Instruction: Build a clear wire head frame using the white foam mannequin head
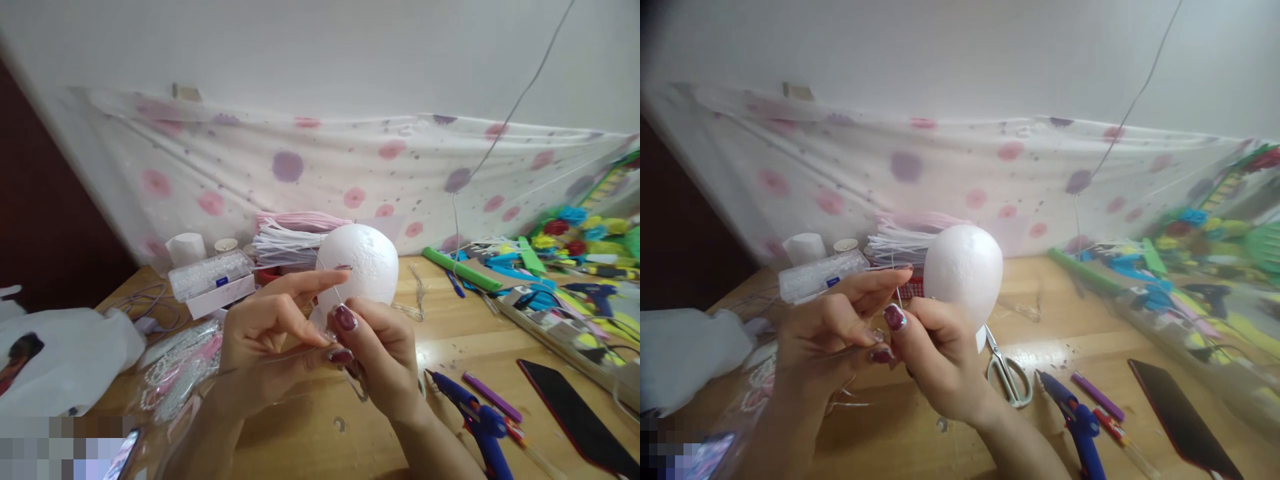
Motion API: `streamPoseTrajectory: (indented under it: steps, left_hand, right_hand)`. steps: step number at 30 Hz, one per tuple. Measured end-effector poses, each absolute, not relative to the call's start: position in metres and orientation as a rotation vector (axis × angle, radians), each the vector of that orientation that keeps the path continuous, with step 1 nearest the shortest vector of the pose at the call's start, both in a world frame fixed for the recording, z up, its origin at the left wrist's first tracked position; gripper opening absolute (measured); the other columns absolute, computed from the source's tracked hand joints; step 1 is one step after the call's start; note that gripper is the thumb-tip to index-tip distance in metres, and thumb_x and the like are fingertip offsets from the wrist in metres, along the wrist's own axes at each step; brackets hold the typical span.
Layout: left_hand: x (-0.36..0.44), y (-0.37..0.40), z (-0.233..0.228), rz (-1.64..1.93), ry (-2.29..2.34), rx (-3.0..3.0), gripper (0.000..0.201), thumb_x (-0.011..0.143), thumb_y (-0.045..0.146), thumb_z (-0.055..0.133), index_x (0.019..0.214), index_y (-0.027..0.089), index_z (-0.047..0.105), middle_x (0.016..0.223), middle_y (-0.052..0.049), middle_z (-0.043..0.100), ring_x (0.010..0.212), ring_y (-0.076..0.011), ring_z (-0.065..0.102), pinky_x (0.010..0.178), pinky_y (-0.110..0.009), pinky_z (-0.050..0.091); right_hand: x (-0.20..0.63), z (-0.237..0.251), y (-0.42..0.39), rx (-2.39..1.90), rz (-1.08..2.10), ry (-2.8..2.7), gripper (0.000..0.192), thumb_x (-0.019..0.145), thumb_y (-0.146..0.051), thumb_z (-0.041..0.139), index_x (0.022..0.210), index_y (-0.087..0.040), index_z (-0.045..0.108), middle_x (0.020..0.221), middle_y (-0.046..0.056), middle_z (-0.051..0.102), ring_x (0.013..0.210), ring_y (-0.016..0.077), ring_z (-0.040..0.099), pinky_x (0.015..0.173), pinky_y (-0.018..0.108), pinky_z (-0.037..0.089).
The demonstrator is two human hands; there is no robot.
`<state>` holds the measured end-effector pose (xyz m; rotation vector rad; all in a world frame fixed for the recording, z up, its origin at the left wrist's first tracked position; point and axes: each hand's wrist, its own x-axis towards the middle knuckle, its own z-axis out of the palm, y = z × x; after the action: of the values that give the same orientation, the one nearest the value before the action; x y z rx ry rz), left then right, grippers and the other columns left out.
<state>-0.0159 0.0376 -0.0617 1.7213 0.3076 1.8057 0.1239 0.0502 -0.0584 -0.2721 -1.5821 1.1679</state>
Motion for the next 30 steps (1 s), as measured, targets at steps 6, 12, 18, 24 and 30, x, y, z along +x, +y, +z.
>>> streamPoseTrajectory:
  steps: [6, 12, 18, 24, 30]
  left_hand:
    - [-0.016, 0.042, -0.062, 1.770, 0.223, 1.786, 0.019, 0.079, 0.009, 0.077, 0.090, 0.025, 0.074, 0.132, 0.004, 0.068, 0.124, -0.0185, 0.063, 0.107, -0.028, 0.052]
    - [-0.024, 0.045, -0.063, 1.795, 0.257, 1.794, 0.019, 0.080, 0.009, 0.076, 0.090, 0.026, 0.074, 0.135, 0.004, 0.066, 0.127, -0.0189, 0.060, 0.109, -0.030, 0.051]
    - [-0.028, 0.044, -0.064, 1.856, 0.334, 1.741, 0.023, 0.075, 0.008, 0.080, 0.086, 0.027, 0.075, 0.134, 0.002, 0.067, 0.126, -0.0223, 0.061, 0.108, -0.037, 0.053]
    - [-0.028, 0.045, -0.065, 1.828, 0.310, 1.727, 0.024, 0.075, 0.007, 0.079, 0.087, 0.028, 0.075, 0.133, 0.003, 0.067, 0.126, -0.0203, 0.061, 0.109, -0.033, 0.051]
    - [-0.027, 0.048, -0.066, 1.785, 0.305, 1.734, 0.023, 0.076, 0.005, 0.078, 0.084, 0.026, 0.074, 0.133, 0.002, 0.068, 0.127, -0.0205, 0.060, 0.110, -0.032, 0.050]
  right_hand:
    - [0.124, -0.057, 0.047, -0.267, 1.084, -1.594, 0.044, 0.100, -0.031, 0.050, 0.058, -0.018, 0.048, 0.049, -0.007, 0.039, 0.045, 0.0052, 0.033, 0.043, 0.019, 0.027]
    - [0.122, -0.066, 0.058, -0.219, 0.954, -1.616, 0.047, 0.100, -0.039, 0.052, 0.058, -0.018, 0.055, 0.050, -0.005, 0.047, 0.045, 0.0069, 0.041, 0.045, 0.022, 0.031]
    - [0.124, -0.067, 0.062, -0.280, 1.010, -1.546, 0.052, 0.106, -0.043, 0.032, 0.068, -0.020, 0.059, 0.058, -0.002, 0.053, 0.054, 0.0104, 0.049, 0.051, 0.025, 0.037]
    - [0.124, -0.058, 0.056, -0.335, 0.945, -1.629, 0.041, 0.104, -0.036, 0.043, 0.067, -0.019, 0.049, 0.057, -0.005, 0.047, 0.052, 0.0068, 0.044, 0.050, 0.021, 0.033]
    - [0.124, -0.057, 0.052, -0.391, 0.755, -1.665, 0.038, 0.101, -0.031, 0.048, 0.064, -0.021, 0.046, 0.056, -0.005, 0.045, 0.049, 0.0081, 0.039, 0.048, 0.024, 0.032]
